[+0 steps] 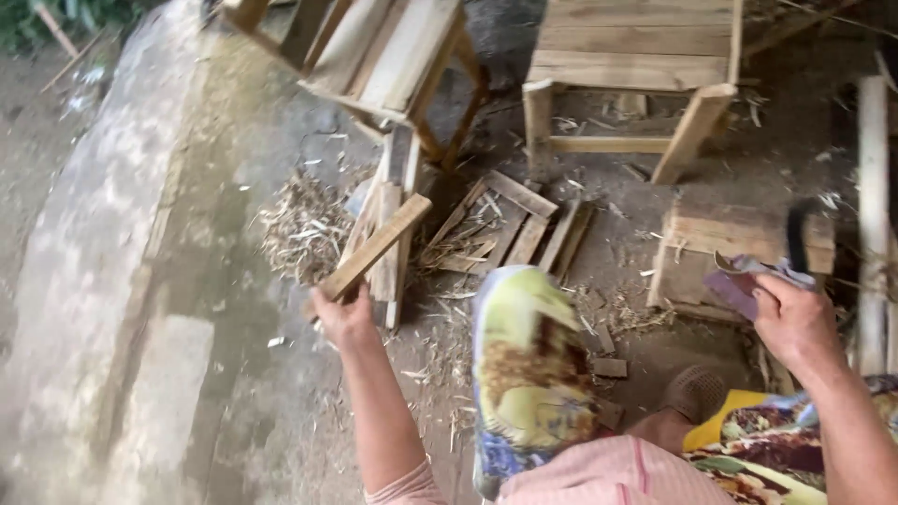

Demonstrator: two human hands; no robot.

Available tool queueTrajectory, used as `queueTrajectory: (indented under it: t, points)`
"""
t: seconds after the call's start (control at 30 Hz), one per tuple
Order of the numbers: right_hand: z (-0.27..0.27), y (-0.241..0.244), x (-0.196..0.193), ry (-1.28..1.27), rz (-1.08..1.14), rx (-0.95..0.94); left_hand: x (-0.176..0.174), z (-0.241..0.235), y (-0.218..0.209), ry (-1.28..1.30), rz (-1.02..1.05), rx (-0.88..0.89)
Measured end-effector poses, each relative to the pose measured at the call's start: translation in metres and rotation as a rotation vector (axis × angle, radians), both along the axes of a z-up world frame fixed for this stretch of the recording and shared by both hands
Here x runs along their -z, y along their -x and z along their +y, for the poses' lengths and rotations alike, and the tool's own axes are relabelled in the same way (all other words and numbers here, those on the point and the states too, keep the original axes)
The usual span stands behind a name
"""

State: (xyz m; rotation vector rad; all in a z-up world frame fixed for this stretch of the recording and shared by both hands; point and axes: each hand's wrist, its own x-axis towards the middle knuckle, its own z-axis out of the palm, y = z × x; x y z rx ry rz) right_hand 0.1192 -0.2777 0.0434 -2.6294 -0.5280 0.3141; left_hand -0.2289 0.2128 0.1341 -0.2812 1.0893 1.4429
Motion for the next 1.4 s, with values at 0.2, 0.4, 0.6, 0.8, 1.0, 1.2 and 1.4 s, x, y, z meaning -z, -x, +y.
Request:
queueTrajectory:
  t: [0.2, 0.4, 0.6, 0.8, 1.0, 1.2, 1.4]
  points:
    - [0.027, -0.002, 0.036, -0.025, 0.031, -0.234, 0.099, 0.043, 0.027, 0.08, -0.207, -0.071]
    - [0.026, -0.002, 0.063, 0.134, -0.027, -0.251, 0.129, 0.057, 0.004, 0.057, -0.214, -0.025]
    - [0.019, 0.002, 0.071, 0.12, 0.032, -0.244, 0.165, 0.097, -0.011, 0.016, -0.351, -0.11]
    - [0.034, 0.015, 0.058, 0.171, 0.115, -0.185, 0.194, 0.105, -0.036, 0.132, -0.206, 0.114]
    - [0.052, 0.026, 0.049, 0.227, 0.23, -0.149, 0.22, 0.102, -0.025, 0.26, -0.014, 0.35]
    - [0.076, 0.032, 0.044, 0.279, 0.336, -0.181, 0.238, 0.097, -0.006, 0.375, 0.172, 0.517]
    - [0.081, 0.028, 0.065, 0.238, 0.374, -0.183, 0.19, 0.052, -0.041, 0.233, 0.646, 0.706]
